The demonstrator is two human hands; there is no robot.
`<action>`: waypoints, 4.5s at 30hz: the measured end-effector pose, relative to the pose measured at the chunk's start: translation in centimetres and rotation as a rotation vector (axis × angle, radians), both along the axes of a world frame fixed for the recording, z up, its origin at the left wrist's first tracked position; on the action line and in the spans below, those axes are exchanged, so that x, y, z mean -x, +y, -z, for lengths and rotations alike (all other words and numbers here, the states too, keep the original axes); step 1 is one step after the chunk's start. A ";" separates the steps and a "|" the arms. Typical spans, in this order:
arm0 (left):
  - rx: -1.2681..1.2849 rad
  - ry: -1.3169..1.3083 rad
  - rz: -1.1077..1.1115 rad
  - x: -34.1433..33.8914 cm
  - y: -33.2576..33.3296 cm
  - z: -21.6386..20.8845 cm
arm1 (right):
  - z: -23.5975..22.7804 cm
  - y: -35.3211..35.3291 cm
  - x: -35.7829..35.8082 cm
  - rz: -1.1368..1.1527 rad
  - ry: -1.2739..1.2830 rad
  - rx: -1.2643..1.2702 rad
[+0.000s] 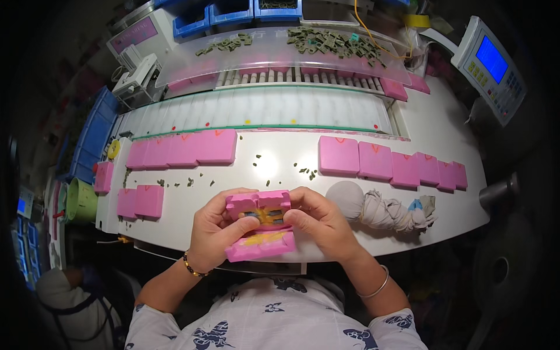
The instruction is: Assembling small plastic plant clusters into silicone molds at a production workbench.
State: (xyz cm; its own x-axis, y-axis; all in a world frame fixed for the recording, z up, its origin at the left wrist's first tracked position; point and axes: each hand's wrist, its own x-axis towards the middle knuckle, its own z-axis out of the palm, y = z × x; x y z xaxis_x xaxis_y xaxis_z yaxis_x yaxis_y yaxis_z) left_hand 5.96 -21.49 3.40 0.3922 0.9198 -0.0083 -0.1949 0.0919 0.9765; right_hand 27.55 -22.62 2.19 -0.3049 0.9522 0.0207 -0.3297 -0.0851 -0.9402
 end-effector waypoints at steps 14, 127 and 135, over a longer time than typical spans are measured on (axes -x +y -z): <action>0.138 0.047 0.198 0.2 0.0 0.6 | 1.2 -2.1 0.1 0.045 -0.256 0.060; -0.744 0.723 -0.006 6.2 1.9 1.2 | -1.8 -0.3 4.0 0.175 -0.773 -0.673; -0.719 0.547 0.192 1.5 2.4 1.2 | -2.3 0.4 4.2 0.195 -1.247 -1.004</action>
